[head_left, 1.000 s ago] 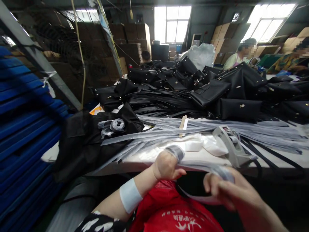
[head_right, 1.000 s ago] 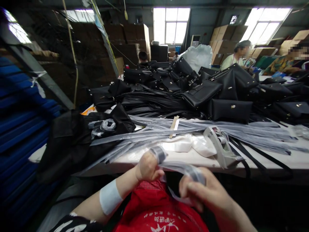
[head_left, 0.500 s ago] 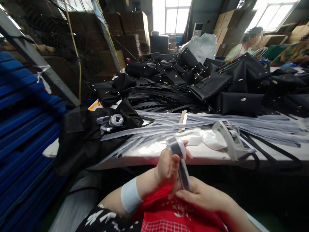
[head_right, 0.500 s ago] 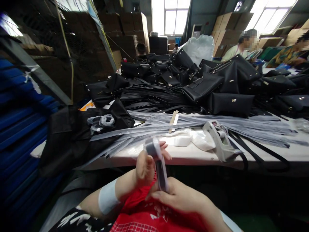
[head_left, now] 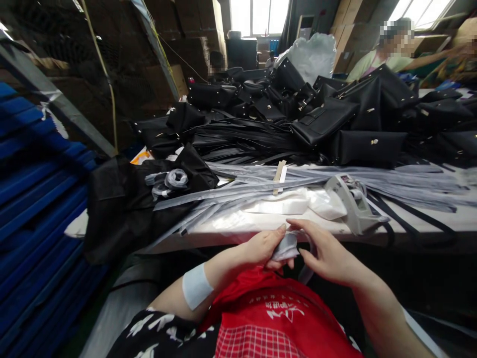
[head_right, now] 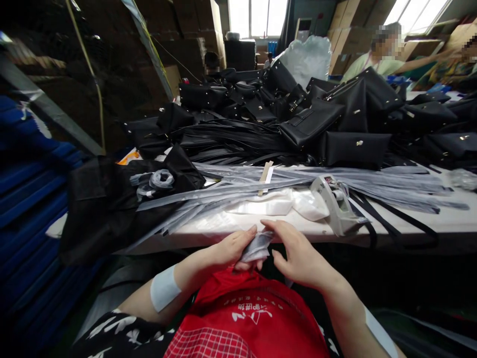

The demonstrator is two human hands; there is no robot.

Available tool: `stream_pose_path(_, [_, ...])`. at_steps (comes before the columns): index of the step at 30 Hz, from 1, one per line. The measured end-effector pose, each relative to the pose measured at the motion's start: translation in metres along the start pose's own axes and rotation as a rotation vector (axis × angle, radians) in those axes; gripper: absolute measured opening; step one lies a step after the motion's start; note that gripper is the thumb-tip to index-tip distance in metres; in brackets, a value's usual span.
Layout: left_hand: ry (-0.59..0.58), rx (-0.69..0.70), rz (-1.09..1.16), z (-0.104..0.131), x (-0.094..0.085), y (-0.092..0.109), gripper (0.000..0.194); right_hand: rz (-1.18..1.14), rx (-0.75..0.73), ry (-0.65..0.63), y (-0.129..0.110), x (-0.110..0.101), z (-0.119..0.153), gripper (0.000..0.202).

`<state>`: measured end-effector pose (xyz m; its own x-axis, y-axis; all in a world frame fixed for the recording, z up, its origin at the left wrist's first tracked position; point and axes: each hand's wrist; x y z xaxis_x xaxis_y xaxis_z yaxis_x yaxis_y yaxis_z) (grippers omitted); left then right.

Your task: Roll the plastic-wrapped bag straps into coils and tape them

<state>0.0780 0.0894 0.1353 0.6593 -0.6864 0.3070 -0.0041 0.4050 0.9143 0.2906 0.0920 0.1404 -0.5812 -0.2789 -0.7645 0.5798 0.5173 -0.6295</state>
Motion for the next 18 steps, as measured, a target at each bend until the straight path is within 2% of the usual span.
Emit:
stream_pose_path(2, [-0.024, 0.013, 0.129, -0.002, 0.002, 0.0, 0.081, -0.051, 0.055, -0.067, -0.002, 0.012, -0.002, 0.059])
stream_pose_path(4, [-0.021, 0.016, 0.246, -0.003, 0.006, 0.0, 0.079, -0.113, 0.161, -0.091, 0.001, 0.022, -0.007, 0.041])
stream_pose_path(6, [0.033, 0.06, 0.342, -0.004, 0.009, 0.004, 0.078, -0.22, 0.213, -0.122, 0.003, 0.032, -0.012, 0.019])
stream_pose_path(7, [0.093, 0.119, 0.378, -0.003, 0.01, 0.007, 0.078, -0.285, 0.214, -0.151, 0.002, 0.037, -0.014, 0.019])
stream_pose_path(8, [0.188, 0.217, 0.396, -0.003, 0.009, 0.011, 0.078, -0.347, 0.206, -0.191, -0.002, 0.042, -0.015, 0.024])
stream_pose_path(10, [0.482, 0.51, 0.321, -0.002, 0.001, 0.018, 0.077, -0.43, 0.181, -0.312, -0.016, 0.048, -0.013, 0.027])
stream_pose_path(12, [0.761, 0.774, 0.005, -0.001, -0.014, 0.021, 0.075, -0.508, 0.124, -0.484, -0.035, 0.044, -0.004, 0.024])
stream_pose_path(13, [0.831, 0.834, -0.218, -0.001, -0.024, 0.021, 0.075, -0.561, 0.094, -0.554, -0.043, 0.037, 0.002, 0.022])
stream_pose_path(14, [0.838, 0.834, -0.448, 0.0, -0.032, 0.018, 0.076, -0.626, 0.079, -0.594, -0.048, 0.026, 0.008, 0.023])
stream_pose_path(15, [0.78, 0.786, -0.657, 0.0, -0.039, 0.015, 0.076, -0.694, 0.093, -0.584, -0.049, 0.013, 0.013, 0.025])
stream_pose_path(16, [0.687, 0.717, -0.82, 0.001, -0.044, 0.01, 0.076, -0.738, 0.135, -0.521, -0.045, -0.001, 0.017, 0.029])
stream_pose_path(18, [0.496, 0.577, -0.992, 0.003, -0.044, 0.003, 0.073, -0.753, 0.254, -0.295, -0.027, -0.028, 0.017, 0.037])
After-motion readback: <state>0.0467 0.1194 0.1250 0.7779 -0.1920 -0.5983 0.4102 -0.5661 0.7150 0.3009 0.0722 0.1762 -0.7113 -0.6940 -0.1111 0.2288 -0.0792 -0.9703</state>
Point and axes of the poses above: each hand's wrist, its own z-axis away from the middle knuckle, its own x-axis out of the palm, y = z × x, and after that the axes turned 3 degrees about z, right-handed
